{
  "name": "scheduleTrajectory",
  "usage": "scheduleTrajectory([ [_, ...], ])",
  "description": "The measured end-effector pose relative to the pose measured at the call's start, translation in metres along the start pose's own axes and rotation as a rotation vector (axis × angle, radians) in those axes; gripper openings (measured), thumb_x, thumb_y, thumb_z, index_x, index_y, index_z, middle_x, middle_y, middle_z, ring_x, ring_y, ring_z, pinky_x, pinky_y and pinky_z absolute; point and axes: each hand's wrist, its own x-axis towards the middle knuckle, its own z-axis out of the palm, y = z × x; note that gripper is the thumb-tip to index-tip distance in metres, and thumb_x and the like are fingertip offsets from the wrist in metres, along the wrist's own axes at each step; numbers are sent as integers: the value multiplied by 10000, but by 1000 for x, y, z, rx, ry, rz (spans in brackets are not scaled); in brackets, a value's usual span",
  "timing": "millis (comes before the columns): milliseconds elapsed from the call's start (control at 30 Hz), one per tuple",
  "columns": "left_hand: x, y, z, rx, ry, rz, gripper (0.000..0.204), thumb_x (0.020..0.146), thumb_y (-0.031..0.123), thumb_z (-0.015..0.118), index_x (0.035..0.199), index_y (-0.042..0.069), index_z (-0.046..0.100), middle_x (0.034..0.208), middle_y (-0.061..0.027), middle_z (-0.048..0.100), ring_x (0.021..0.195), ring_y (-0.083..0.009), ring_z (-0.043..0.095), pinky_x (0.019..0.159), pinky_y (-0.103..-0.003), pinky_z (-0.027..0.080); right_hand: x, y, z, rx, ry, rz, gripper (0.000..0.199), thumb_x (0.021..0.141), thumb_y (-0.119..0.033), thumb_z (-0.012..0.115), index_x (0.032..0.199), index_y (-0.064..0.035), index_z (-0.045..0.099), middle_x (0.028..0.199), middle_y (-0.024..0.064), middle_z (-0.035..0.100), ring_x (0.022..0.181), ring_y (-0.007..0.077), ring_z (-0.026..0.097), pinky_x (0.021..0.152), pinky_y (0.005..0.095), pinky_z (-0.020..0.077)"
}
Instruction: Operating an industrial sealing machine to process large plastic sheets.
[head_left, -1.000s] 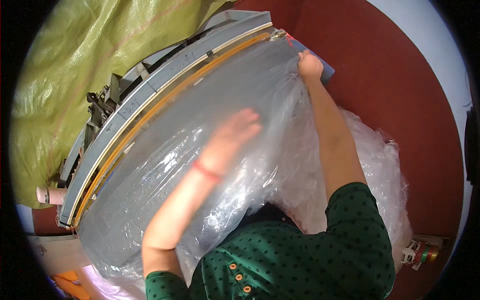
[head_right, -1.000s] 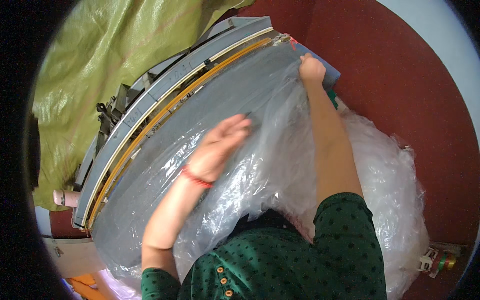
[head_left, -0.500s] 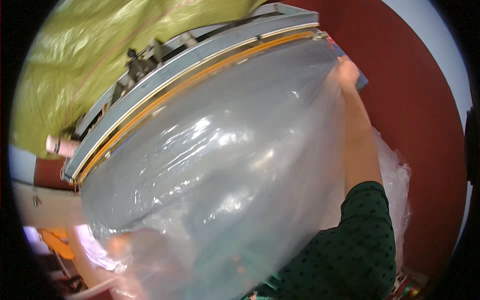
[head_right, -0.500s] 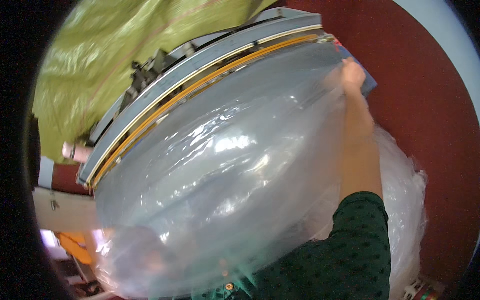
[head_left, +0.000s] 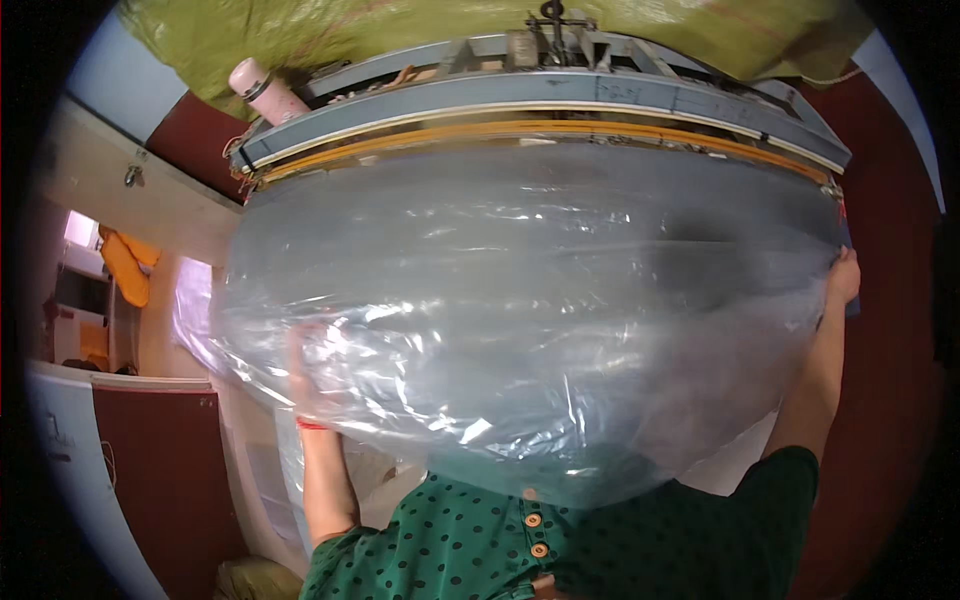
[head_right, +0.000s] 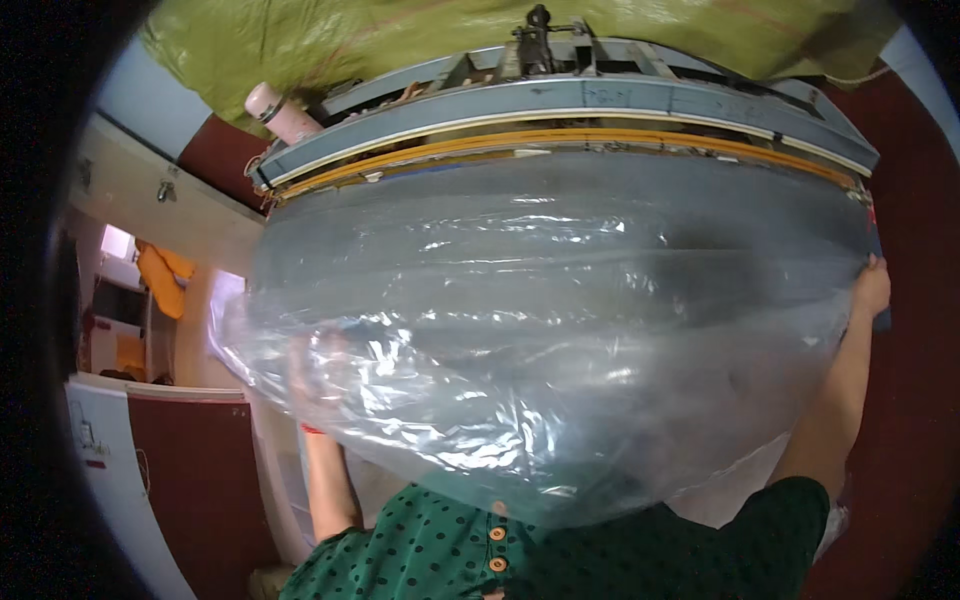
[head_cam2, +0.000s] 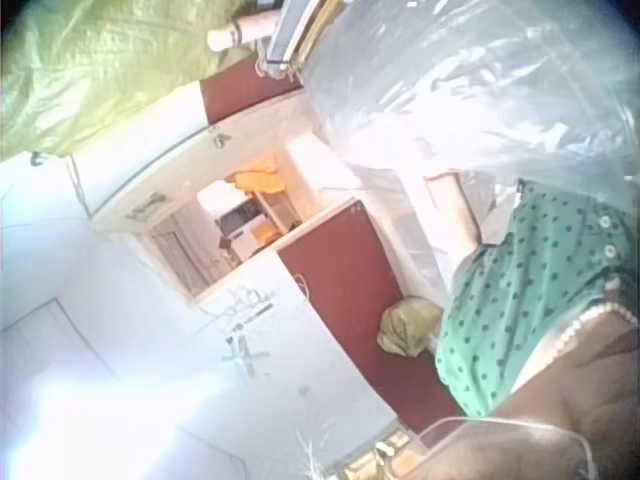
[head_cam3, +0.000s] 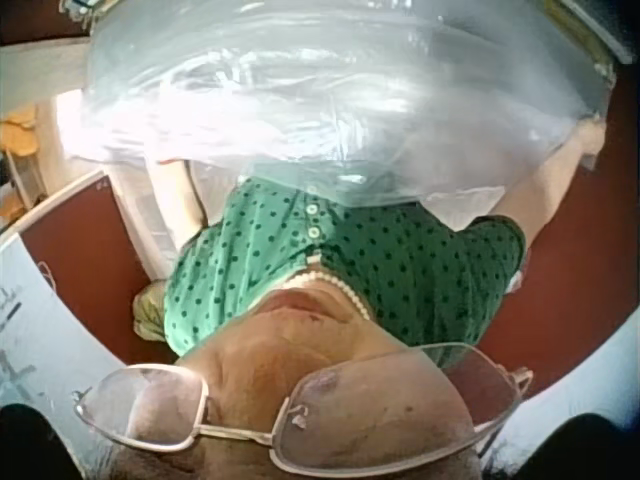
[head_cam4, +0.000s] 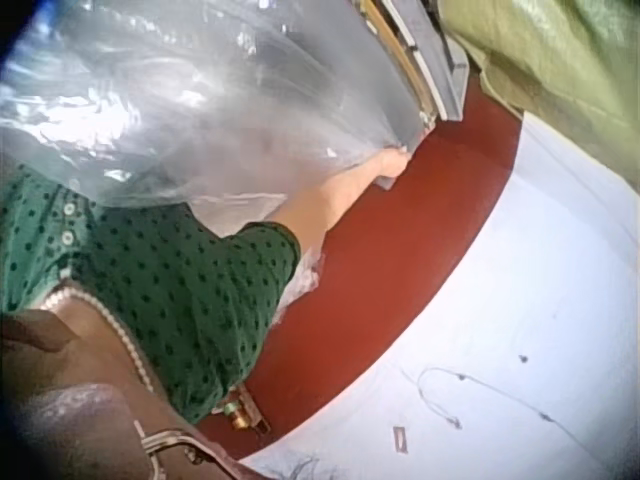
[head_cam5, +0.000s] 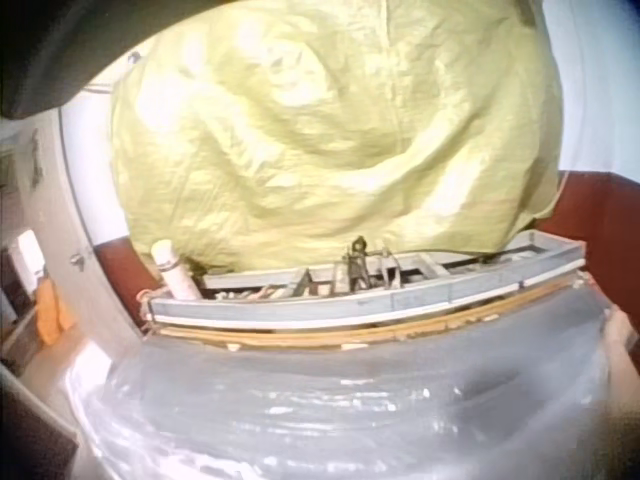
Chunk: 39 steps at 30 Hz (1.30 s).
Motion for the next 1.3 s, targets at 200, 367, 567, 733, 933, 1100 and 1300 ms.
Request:
scheduleTrajectory([
  [200,119,45,50,649,951,119,347,877,315,412,1069,38,496,931,-64,563,819,-190,540,681,-297,444,1,16,-3,-52,-9,1,392,879,-407,310,986,-91,516,906,183,581,843,393,539,674,479,423],
  [367,196,132,46,2480,749,542,264,818,329,494,891,87,571,723,-130,593,725,-310,575,630,-362,449,6,5,-2,-28,-76,41,395,882,-406,299,1005,-95,509,945,184,570,873,390,530,691,474,420],
  [567,227,34,104,2433,-310,927,338,606,-29,529,937,42,526,989,-122,525,934,-282,488,787,-388,396,4,6,-2,-18,-70,42,402,886,-398,294,1034,-90,505,965,181,566,893,385,524,704,466,417],
  [733,160,-40,29,2001,-636,-154,520,831,253,478,1293,85,311,1353,-111,272,1287,-275,150,1015,-390,184,7,3,0,-15,-109,57,416,885,-404,291,1043,-87,511,990,179,559,911,380,518,721,456,415],
  [933,166,-46,23,2296,-559,-168,563,779,241,529,1270,57,325,1350,-123,268,1262,-293,209,1004,-389,219,11,11,3,-57,-139,59,414,883,-396,295,1078,-98,507,1006,160,561,916,383,510,728,450,408],
  [1100,185,-51,12,2189,-483,76,334,772,230,534,1033,21,526,1117,-145,493,1064,-320,423,887,-387,342,22,32,24,119,-69,68,406,879,-391,322,1030,-80,536,975,159,572,882,369,523,709,438,407],
  [1300,214,-79,4,2218,-210,183,189,730,188,581,763,2,570,811,-159,550,782,-325,494,701,-399,400,55,117,46,1119,-200,265,413,856,-369,455,1037,-10,549,973,95,572,892,199,524,776,318,404],
])
